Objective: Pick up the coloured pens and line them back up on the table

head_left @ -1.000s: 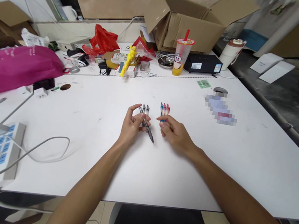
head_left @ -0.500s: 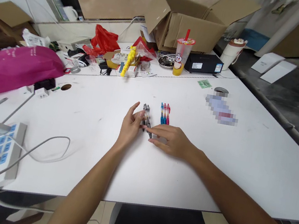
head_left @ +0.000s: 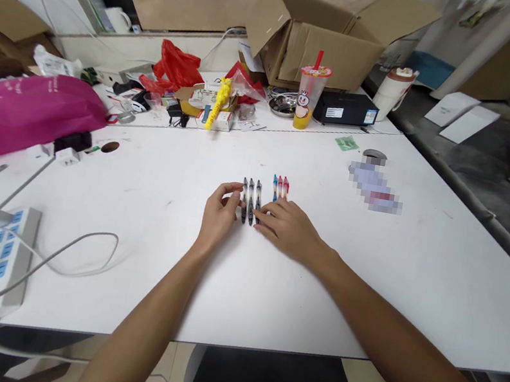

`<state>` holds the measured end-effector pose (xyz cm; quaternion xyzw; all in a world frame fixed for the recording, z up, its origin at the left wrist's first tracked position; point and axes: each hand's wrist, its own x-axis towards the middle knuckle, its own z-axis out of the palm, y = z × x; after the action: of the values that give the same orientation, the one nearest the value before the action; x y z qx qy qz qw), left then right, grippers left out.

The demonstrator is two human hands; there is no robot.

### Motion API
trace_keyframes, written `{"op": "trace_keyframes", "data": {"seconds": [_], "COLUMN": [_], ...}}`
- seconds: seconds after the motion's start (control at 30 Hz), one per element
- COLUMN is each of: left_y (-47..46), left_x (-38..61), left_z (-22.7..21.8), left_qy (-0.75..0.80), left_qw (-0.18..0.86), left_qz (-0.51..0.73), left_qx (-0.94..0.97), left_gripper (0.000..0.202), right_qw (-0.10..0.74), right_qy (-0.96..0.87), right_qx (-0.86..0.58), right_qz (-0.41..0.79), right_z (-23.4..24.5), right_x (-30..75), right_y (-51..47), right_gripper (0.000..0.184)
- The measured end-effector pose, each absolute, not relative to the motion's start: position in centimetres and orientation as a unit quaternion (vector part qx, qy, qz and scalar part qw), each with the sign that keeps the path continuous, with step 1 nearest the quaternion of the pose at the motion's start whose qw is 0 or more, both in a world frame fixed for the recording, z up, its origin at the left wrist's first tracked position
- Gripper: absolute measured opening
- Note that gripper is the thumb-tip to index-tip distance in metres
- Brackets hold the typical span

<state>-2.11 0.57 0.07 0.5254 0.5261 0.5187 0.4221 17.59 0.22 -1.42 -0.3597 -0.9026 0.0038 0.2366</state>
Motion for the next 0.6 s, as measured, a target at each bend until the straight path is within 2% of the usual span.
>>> {"op": "trace_keyframes", "data": {"seconds": [0.33,0.47,0.6], "left_y": [0.8,0.8,0.8], "left_x": [-2.4,-2.7,-2.9], "left_z": [-0.4,-0.9,-1.1], "left_qy": [0.511,0.523,0.480], "left_qw": [0.422,0.350,0.256], "left_qz": [0.524,0.491,0.405], "left_qx": [0.534,0.602,0.735], "left_gripper": [0.016,0.018,0.031], "right_qw": [0.213,0.224,0.209], "right_qy": [-0.903,-0.892,-0.883], "right_qx": [-0.372,-0.390,-0.420], "right_qz": [0.019,0.040,0.027], "right_z": [-1.1,-0.7,-0.9], "right_x": [17.6,18.9,20.2], "right_y": [0.2,0.2,0.6], "right_gripper": [0.031,0.038,0.047]}}
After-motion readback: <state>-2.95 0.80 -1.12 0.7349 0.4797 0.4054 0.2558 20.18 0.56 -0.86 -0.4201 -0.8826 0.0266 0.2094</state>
